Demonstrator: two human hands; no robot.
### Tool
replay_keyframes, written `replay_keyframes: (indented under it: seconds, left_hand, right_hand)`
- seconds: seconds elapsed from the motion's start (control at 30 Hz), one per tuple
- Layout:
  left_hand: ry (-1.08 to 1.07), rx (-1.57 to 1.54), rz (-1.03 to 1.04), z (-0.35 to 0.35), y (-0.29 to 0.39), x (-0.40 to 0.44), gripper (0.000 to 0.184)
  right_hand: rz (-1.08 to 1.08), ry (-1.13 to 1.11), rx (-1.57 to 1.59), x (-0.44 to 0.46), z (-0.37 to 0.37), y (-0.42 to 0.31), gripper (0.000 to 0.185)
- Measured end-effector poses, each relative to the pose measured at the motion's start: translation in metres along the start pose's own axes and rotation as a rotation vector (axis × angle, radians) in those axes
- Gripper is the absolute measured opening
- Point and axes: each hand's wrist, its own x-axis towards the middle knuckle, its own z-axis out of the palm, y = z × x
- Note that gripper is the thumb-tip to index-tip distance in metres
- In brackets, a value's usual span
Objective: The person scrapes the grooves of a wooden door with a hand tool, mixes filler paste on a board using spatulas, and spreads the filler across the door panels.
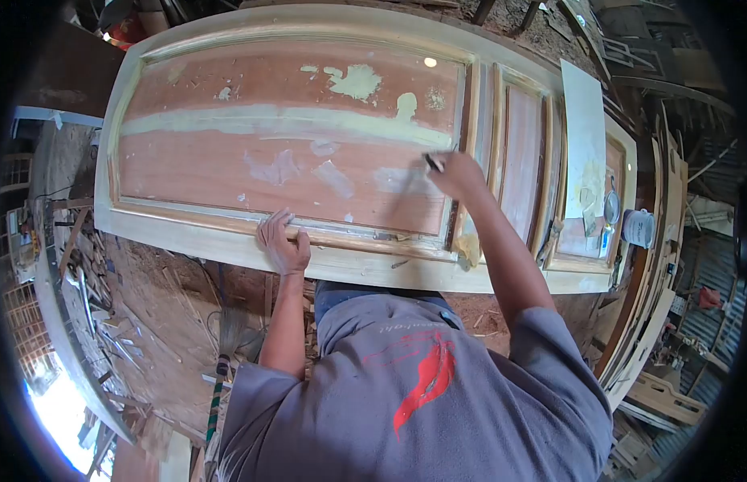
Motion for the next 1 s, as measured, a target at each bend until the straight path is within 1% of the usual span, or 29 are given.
replay_keyframes:
  seconds: [0.1,0.13,0.2,0.23,0.33,0.43,0.47,0.57,0.6,0.7,0.77,0.8,0.87,0.9,0.93,1.0]
  left_hand:
    - [-0.003,0.011,-0.006,-0.002,0.001,0.0,0.037]
    - [-0.002,0.013,-0.016,-0.001,0.001,0.001,0.037]
    - [0.009,-0.001,-0.014,-0.002,0.002,-0.003,0.037]
    - [0.023,-0.009,-0.003,-0.001,0.001,0.001,0.037]
    - [0.014,-0.033,-0.019,-0.002,-0.001,0.002,0.037]
    - [0.023,-0.017,-0.009,-0.005,0.003,0.003,0.037]
    - [0.018,-0.018,-0.015,-0.006,0.003,0.003,0.036]
    - [0.009,-0.024,-0.039,-0.006,0.002,-0.004,0.037]
    - [0.007,-0.029,-0.042,-0.006,0.003,-0.007,0.037]
    - [0.032,-0.037,-0.014,-0.006,-0.004,0.006,0.037]
    - [0.047,-0.047,-0.041,0.0,-0.004,-0.001,0.037]
    - [0.036,-0.051,-0.048,-0.004,-0.001,0.002,0.037]
    - [0.049,-0.023,-0.034,-0.006,0.003,0.004,0.037]
    - [0.056,-0.036,-0.037,-0.004,0.003,0.007,0.037]
    - [0.048,-0.05,-0.039,-0.006,0.002,0.004,0.037]
    - [0.059,-0.064,-0.039,-0.004,0.0,0.008,0.036]
  right_hand:
    - [0.036,-0.013,-0.104,0.023,0.024,0.007,0.055]
    - [-0.066,-0.189,-0.174,0.001,0.012,0.001,0.052]
    - [-0.132,-0.347,-0.302,-0.026,0.034,0.023,0.053]
    - [-0.165,-0.414,-0.364,-0.028,0.034,0.025,0.053]
    - [-0.154,-0.361,-0.197,-0.016,0.004,0.021,0.055]
    - [0.088,-0.143,0.05,0.007,-0.021,0.002,0.052]
    - [0.056,-0.141,0.051,0.014,-0.001,0.016,0.047]
    - [-0.067,-0.093,-0.039,-0.006,0.02,0.031,0.045]
    - [-0.039,-0.369,-0.243,-0.008,-0.008,0.002,0.045]
    - [-0.144,-0.432,-0.221,0.009,-0.011,0.005,0.053]
    - [-0.023,-0.31,-0.016,0.031,-0.028,-0.001,0.049]
    - [0.055,-0.26,0.104,0.027,-0.026,-0.004,0.047]
    - [0.066,-0.258,0.042,0.018,0.008,0.018,0.044]
    - [0.058,-0.247,-0.004,0.016,0.013,0.024,0.043]
    - [0.079,-0.319,-0.012,-0.007,-0.002,0.006,0.042]
    - [-0.151,-0.48,-0.413,-0.013,0.036,0.036,0.04]
